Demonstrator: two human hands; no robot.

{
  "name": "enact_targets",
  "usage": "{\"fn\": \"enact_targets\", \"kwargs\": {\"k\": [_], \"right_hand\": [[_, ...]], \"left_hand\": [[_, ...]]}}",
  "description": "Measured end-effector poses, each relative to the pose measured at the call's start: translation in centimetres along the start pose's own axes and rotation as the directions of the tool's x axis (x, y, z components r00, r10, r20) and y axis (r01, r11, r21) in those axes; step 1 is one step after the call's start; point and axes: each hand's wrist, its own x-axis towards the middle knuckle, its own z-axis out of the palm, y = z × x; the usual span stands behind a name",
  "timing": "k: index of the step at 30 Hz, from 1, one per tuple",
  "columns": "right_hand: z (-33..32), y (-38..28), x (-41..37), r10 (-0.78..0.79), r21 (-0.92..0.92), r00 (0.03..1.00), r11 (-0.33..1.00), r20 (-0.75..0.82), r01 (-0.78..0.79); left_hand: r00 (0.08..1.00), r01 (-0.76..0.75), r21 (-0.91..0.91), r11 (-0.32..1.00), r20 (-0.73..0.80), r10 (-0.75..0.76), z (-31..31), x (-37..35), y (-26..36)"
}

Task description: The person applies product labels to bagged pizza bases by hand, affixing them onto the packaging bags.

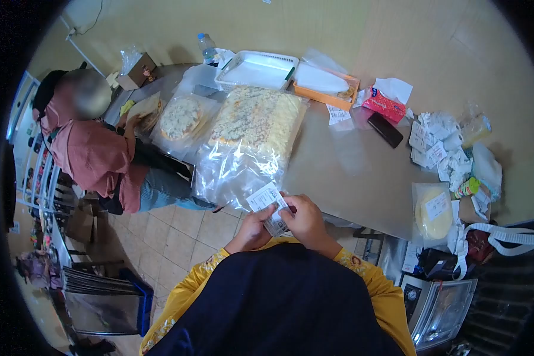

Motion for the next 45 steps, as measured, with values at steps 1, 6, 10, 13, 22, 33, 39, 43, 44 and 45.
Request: {"fn": "enact_targets", "kwargs": {"k": [1, 6, 10, 13, 22, 33, 39, 43, 44, 45], "right_hand": [[-0.2, 0.1, 0.0, -0.019, 0.011, 1.0, 1.0, -0.013, 0.02], [-1.6, 0.6, 0.0, 0.102, 0.184, 0.994, 0.977, 0.038, -0.107], [-3.3, 2.3, -0.7, 0.089, 0.388, 0.991, 0.914, 0.099, -0.121], [-5.1, 3.6, -1.1, 0.098, 0.466, 0.987, 0.873, 0.124, -0.145], [-7.1, 6.3, -1.7, 0.157, 0.579, 0.929, 0.743, 0.336, -0.335], [-3.2, 1.8, -2.0, -0.078, 0.175, 0.994, 0.982, 0.071, 0.064], [0.7, -1.7, -1.9, -0.091, 0.148, 0.994, 0.986, 0.068, 0.08], [5.2, -5.6, -2.0, -0.146, 0.074, 0.989, 0.986, -0.029, 0.148], [6.6, -6.3, -1.9, -0.187, 0.031, 0.981, 0.982, -0.052, 0.189], [7.9, -6.9, -1.7, -0.227, -0.01, 0.971, 0.974, -0.073, 0.227]], "left_hand": [[1.0, -0.01, 0.007, 1.0, -0.014, 0.01, 0.3, 0.1, -0.2], [0.998, -0.03, -0.009, 1.0, -0.058, 0.029, 2.4, 0.0, -1.3], [0.998, -0.007, -0.004, 1.0, -0.065, 0.006, 3.8, -0.3, -2.1], [0.997, -0.009, -0.004, 1.0, -0.076, 0.009, 4.0, -0.1, -3.3], [0.957, -0.014, 0.098, 0.995, -0.288, 0.042, 4.2, -1.0, -4.5], [0.901, -0.186, 0.277, 0.943, -0.333, 0.276, 2.5, -3.5, -4.0], [0.932, -0.22, 0.176, 0.96, -0.251, 0.259, 0.3, -6.2, -0.7], [0.927, -0.273, 0.244, 0.93, -0.191, 0.322, -2.4, -8.9, 2.9], [0.929, -0.274, 0.239, 0.932, -0.183, 0.32, -2.9, -9.7, 4.0], [0.931, -0.273, 0.234, 0.933, -0.178, 0.318, -3.6, -10.6, 5.1]]}}
